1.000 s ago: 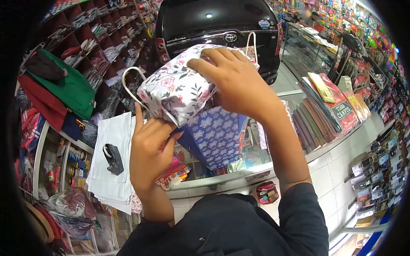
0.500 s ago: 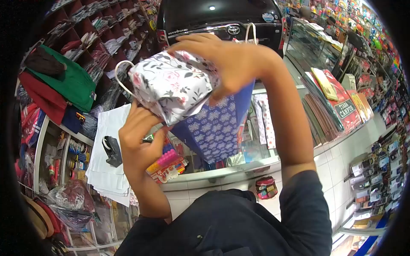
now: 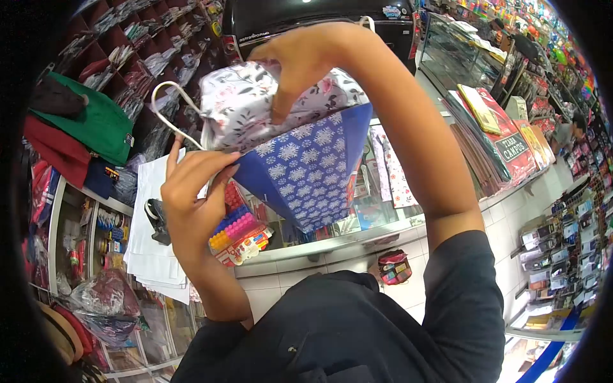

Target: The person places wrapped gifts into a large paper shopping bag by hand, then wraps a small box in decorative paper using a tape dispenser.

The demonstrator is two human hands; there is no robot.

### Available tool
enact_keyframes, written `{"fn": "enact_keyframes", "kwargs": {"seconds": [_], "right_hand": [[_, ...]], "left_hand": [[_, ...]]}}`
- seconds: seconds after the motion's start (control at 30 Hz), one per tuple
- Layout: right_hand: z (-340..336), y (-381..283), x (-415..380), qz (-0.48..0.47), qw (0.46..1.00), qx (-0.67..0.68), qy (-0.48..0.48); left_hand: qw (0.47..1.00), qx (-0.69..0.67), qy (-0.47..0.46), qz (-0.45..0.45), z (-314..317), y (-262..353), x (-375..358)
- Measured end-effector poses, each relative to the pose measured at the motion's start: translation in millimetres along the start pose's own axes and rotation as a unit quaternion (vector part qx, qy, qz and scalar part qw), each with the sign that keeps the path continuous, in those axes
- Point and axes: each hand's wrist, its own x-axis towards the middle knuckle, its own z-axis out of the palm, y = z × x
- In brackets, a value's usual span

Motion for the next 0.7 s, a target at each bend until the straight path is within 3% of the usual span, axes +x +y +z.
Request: {"fn": "enact_keyframes", "kwargs": {"seconds": [0.07, 0.13, 0.27, 0.33, 0.37, 0.4, 0.47, 0.5, 0.53, 0.6, 0.67, 0.7], "right_hand": [[-0.3, -7.2, 1.6, 0.068, 0.995, -0.026, -0.072], [11.6, -1.6, 9.9, 0.066, 0.992, -0.068, -0.085], [15.9, 19.9, 4.9, -0.006, 0.998, -0.057, -0.028], [10.8, 21.5, -0.7, -0.080, 0.996, -0.015, 0.037], [9.4, 19.6, 1.7, -0.067, 0.996, 0.020, -0.047], [13.9, 21.3, 2.2, -0.067, 0.996, 0.020, -0.047], [27.8, 26.0, 1.7, -0.142, 0.989, -0.028, 0.038], [15.9, 20.6, -4.3, -0.124, 0.992, -0.003, 0.037], [13.4, 23.6, -8.8, -0.187, 0.963, -0.040, 0.189], [-13.5, 19.2, -35.5, -0.041, 0.934, 0.020, 0.354], [-20.8, 24.5, -56.2, 0.189, 0.846, -0.065, 0.494], [-25.3, 28.7, -63.2, 0.188, 0.846, -0.067, 0.495]], "left_hand": [[1.000, -0.016, -0.004, -0.010, 1.3, 3.4, 0.4], [1.000, -0.006, -0.008, -0.015, 0.1, 6.5, 1.8], [0.999, -0.037, -0.005, -0.019, 0.7, 1.5, 0.2], [0.995, -0.076, 0.044, -0.039, 2.1, 0.2, 1.7], [0.996, -0.075, 0.041, -0.022, 1.8, -6.6, -0.8], [0.996, -0.075, 0.041, -0.022, 4.5, -6.3, 2.5], [0.978, -0.037, 0.203, -0.035, 12.8, -5.3, 12.4], [0.972, -0.030, 0.227, -0.062, 19.1, -13.8, 9.4], [0.972, -0.030, 0.227, -0.061, 23.1, -18.7, 9.0], [0.939, -0.107, 0.259, -0.198, 29.4, -24.6, 9.4], [0.934, -0.133, 0.237, -0.231, 27.9, -30.6, 6.5], [0.925, -0.139, 0.256, -0.244, 28.2, -31.8, 6.7]]}}
